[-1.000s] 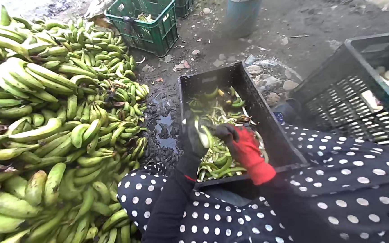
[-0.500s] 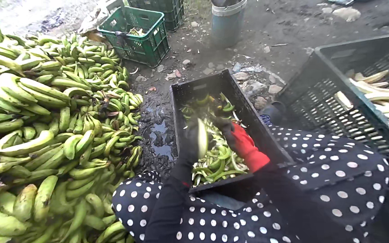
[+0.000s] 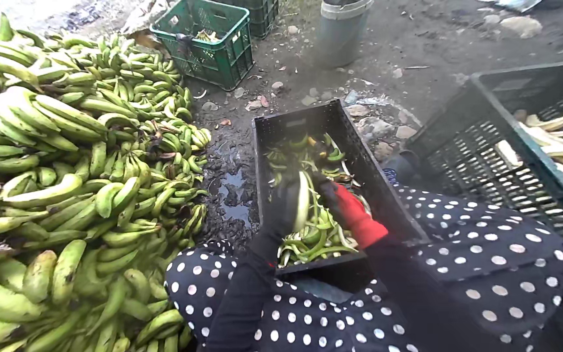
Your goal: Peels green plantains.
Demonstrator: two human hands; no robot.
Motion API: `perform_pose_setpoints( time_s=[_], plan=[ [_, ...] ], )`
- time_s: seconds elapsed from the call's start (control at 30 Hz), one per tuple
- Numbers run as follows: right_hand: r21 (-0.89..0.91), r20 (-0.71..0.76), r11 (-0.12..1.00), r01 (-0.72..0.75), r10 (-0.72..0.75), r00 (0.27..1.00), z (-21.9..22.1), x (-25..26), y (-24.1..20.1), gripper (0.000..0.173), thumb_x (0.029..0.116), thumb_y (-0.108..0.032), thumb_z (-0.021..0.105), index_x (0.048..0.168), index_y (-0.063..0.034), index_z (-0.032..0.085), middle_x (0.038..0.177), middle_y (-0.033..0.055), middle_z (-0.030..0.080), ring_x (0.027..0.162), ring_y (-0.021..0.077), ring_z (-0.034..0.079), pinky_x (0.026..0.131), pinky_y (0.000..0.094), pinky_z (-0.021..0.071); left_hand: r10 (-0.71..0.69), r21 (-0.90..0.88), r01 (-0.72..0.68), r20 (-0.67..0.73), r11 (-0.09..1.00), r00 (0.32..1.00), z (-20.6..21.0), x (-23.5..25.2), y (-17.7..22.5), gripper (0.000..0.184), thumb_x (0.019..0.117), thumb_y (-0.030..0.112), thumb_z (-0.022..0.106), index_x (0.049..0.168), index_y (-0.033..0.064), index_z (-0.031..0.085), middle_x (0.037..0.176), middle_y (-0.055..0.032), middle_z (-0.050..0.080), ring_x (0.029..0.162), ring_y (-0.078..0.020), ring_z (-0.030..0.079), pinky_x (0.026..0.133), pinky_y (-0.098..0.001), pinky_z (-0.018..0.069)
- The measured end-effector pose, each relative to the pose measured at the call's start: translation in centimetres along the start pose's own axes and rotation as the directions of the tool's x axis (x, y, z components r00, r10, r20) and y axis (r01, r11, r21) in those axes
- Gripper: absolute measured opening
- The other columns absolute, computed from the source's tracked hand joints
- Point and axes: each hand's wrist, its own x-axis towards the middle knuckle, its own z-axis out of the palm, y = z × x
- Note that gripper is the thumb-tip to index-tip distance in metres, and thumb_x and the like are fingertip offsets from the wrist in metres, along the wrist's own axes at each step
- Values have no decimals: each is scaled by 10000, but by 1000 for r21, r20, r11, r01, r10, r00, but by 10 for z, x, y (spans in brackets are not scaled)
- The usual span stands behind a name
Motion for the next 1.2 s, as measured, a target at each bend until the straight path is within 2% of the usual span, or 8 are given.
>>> perform_pose_setpoints(
  time_s=[0.13, 0.27, 0.37, 0.53, 0.83, 1.03, 1.1, 1.2],
  plan=[
    [107, -128, 990, 95, -81, 988, 0, 3, 15, 428, 1091, -291, 403, 1389, -39, 579, 1263, 180, 659, 1151, 258, 631, 1023, 470, 486, -104, -511, 126, 72, 851, 992, -1, 8, 10, 399, 1066, 333, 321, 1198, 57, 577, 853, -99, 694, 678, -192, 680, 594, -336, 597],
    [-285, -184, 926, 249, -308, 933, -2, -29, 19, 623, 949, -581, 501, 1363, -142, 656, 1340, 261, 613, 1274, 511, 535, 952, 733, 423, -159, -728, 136, 38, 672, 987, -16, 11, 9, 530, 1079, 500, 226, 1044, 163, 633, 765, -3, 648, 649, -111, 639, 602, -289, 576],
    [-426, -189, 841, 333, -443, 876, -1, -40, 25, 686, 889, -677, 507, 1329, -186, 695, 1303, 279, 626, 1230, 582, 529, 884, 773, 412, -238, -674, 167, -13, 719, 971, -12, 7, 13, 475, 1096, 417, 221, 959, 166, 601, 661, 36, 566, 543, -62, 558, 523, -224, 516],
    [-217, -63, 972, 93, -109, 992, -1, -26, 4, 485, 1022, -481, 498, 1348, -159, 659, 1273, 227, 653, 1248, 440, 567, 1006, 683, 417, -138, -84, 124, -178, 989, 974, 0, 1, 11, 338, 1093, 221, 365, 1313, 37, 543, 983, -71, 616, 817, -98, 585, 749, -296, 522],
    [-161, -97, 982, -94, 79, 992, -13, 3, -6, 362, 1078, -301, 486, 1315, -75, 640, 1208, 244, 673, 1162, 428, 624, 977, 655, 447, 26, 258, 4, -112, 966, 993, -2, 5, 1, 393, 1059, 203, 430, 1384, 14, 545, 1182, -165, 647, 1031, -187, 631, 921, -400, 530],
    [-82, -201, 996, 20, -36, 979, -35, 4, 23, 355, 1052, -185, 537, 1372, -41, 593, 1263, 276, 647, 1206, 444, 604, 1019, 661, 433, -95, -126, 78, -135, 989, 986, 0, 10, 7, 492, 1105, 394, 261, 1342, 73, 550, 990, -73, 686, 819, -145, 674, 728, -348, 595],
    [-180, -145, 973, 147, -174, 974, -40, -9, 30, 424, 1008, -316, 605, 1363, -84, 624, 1310, 262, 626, 1257, 462, 562, 1013, 699, 419, -165, -333, 124, -99, 935, 981, -8, 15, -1, 485, 1104, 443, 266, 1295, 111, 564, 955, -66, 682, 801, -160, 675, 705, -359, 599],
    [-342, 17, 908, 241, -251, 968, -37, -22, 32, 561, 932, -557, 614, 1360, -198, 662, 1327, 247, 616, 1283, 496, 520, 991, 723, 402, -176, -258, 147, -91, 955, 980, -7, 11, 11, 326, 1108, 282, 317, 1162, 114, 592, 826, -3, 615, 690, -82, 598, 634, -266, 538]
  ],
)
